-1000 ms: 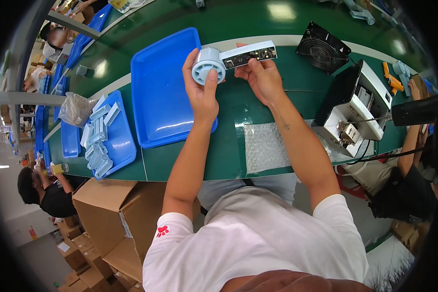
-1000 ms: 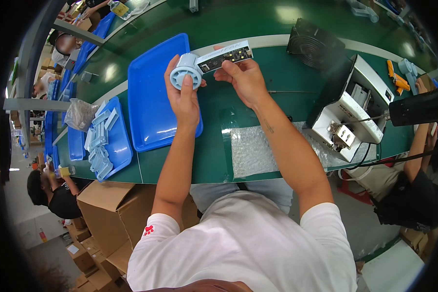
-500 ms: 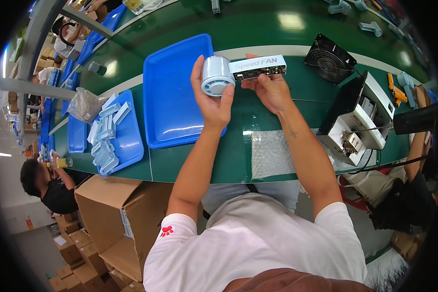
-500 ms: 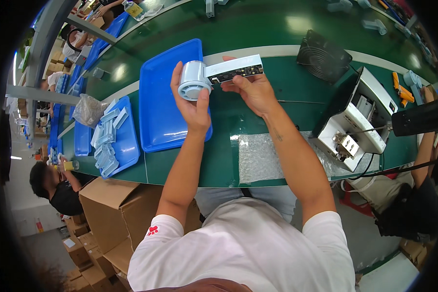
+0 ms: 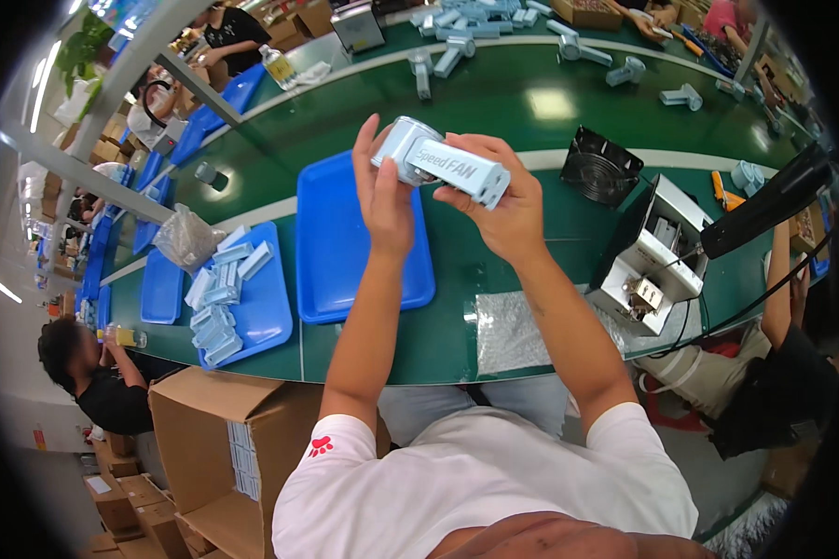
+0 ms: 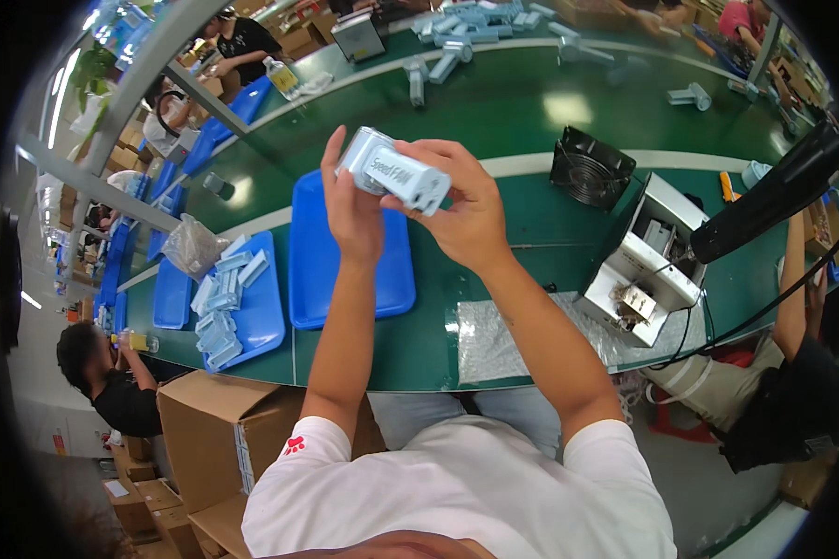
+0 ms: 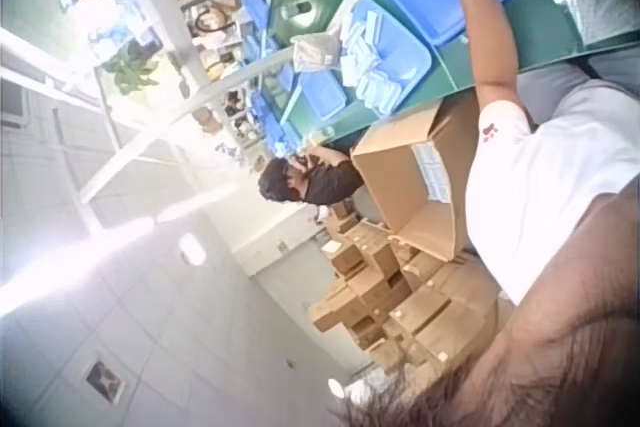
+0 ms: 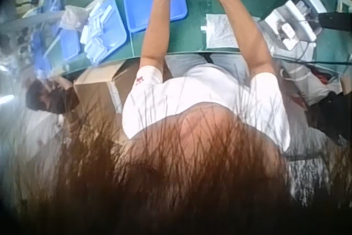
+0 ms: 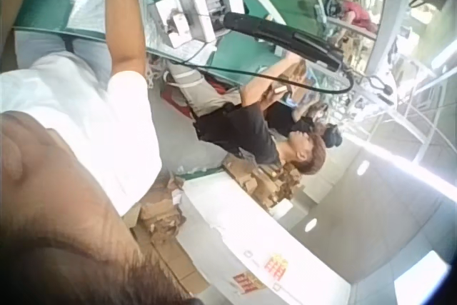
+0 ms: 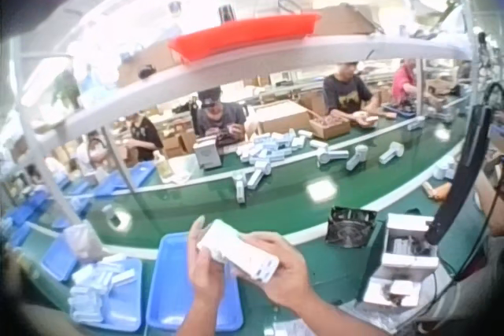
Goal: The person assembles a handheld electronic device, likely a portable fan, using a power screwdriver to secure screws into the casing. They insert a battery into the internal compartment, connect wires to the circuit board, and attach the fan head to the handle. The person places the assembled unit into a blue tray and repeats the process with another unit.
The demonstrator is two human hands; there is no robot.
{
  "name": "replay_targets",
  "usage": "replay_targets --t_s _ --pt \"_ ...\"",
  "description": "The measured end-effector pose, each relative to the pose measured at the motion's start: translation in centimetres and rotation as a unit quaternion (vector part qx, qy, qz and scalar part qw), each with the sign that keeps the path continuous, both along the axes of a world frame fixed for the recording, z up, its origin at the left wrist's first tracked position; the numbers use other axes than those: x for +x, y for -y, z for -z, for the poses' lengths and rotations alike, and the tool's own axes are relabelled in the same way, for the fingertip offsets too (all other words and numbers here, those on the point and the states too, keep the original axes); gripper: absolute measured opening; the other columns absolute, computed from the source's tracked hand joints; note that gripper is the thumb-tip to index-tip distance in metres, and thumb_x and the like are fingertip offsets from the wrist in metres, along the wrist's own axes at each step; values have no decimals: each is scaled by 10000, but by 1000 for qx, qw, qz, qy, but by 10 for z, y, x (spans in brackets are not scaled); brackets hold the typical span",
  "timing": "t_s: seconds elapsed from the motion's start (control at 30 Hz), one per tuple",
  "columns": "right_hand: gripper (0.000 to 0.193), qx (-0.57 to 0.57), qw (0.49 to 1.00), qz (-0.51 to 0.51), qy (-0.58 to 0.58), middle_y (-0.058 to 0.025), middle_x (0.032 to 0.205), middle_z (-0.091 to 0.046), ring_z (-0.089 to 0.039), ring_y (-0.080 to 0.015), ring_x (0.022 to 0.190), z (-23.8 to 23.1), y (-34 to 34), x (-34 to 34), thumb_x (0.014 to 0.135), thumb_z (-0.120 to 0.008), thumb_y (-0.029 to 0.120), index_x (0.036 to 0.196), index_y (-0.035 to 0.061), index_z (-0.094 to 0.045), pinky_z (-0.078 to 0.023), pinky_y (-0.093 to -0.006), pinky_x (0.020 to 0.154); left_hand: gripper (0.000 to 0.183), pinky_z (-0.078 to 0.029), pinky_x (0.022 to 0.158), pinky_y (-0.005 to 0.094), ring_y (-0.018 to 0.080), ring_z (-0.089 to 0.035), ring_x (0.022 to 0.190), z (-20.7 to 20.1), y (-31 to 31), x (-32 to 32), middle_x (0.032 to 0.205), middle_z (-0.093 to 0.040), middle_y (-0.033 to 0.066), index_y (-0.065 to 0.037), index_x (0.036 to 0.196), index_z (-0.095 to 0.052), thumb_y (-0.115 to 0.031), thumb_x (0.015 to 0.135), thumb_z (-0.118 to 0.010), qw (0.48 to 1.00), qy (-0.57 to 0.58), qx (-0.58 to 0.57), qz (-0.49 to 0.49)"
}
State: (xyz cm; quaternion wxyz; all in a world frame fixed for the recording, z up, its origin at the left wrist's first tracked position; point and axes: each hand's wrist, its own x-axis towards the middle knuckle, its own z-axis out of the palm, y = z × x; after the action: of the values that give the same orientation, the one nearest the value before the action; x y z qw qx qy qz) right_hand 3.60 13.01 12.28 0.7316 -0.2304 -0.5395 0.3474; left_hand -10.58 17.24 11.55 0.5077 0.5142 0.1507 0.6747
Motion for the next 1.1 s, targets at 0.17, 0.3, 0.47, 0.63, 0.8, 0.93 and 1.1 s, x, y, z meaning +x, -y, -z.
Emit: replay_targets --t_s 0.17,0.3,0.47,0.63,0.8,0.93,1.1 --pt "532 134 976 121 123 -90 1209 -690 -693 -205 1037 -51 -4 -10 718 -849 26 1237 101 -761 -563 -305 876 557 -553 982 402 293 -627 1190 -61 4 6 1399 -544 233 -13 1488 -399 -320 1036 -507 999 -5 -38 1" --pt "527 138 975 125 119 -85 1215 -695 -693 -204 1025 -62 -3 -10 706 -856 53 1224 107 -772 -557 -312 842 560 -550 986 393 289 -626 1192 -81 11 10 1390 -550 241 -15 1477 -410 -300 1013 -542 999 30 -44 -10" --pt "545 174 967 124 141 -83 1218 -687 -698 -198 1002 -66 0 -15 698 -866 33 1230 107 -770 -581 -305 850 557 -531 1013 397 294 -615 1209 -81 22 8 1383 -557 241 -11 1460 -426 -295 1002 -567 996 63 -58 -10" --pt "535 126 980 79 134 -98 1229 -677 -695 -187 1005 -57 4 -11 715 -866 -5 1232 87 -763 -594 -305 848 532 -494 1048 396 267 -591 1220 -75 18 -1 1409 -546 222 -14 1453 -431 -205 988 -606 996 69 -1 -51" --pt "683 153 954 104 237 -127 1175 -703 -699 -214 1025 -64 7 2 679 -910 -17 1323 48 -693 -587 -329 876 542 -435 1096 378 234 -543 1262 -75 22 -12 1450 -520 193 -18 1450 -439 -122 960 -648 977 37 111 -181" --pt "747 71 970 44 227 -131 1210 -708 -696 -201 1061 -66 15 10 675 -935 41 1366 36 -650 -563 -334 910 615 -438 1119 421 283 -520 1322 -76 21 -20 1528 -440 230 -3 1486 -389 -100 933 -641 953 3 189 -238" --pt "705 29 979 11 203 -129 1235 -714 -691 -195 1077 -70 26 12 720 -923 90 1362 16 -642 -547 -336 934 651 -431 1124 423 288 -515 1323 -74 17 -19 1535 -427 241 -10 1492 -385 -148 920 -664 930 -10 251 -267"
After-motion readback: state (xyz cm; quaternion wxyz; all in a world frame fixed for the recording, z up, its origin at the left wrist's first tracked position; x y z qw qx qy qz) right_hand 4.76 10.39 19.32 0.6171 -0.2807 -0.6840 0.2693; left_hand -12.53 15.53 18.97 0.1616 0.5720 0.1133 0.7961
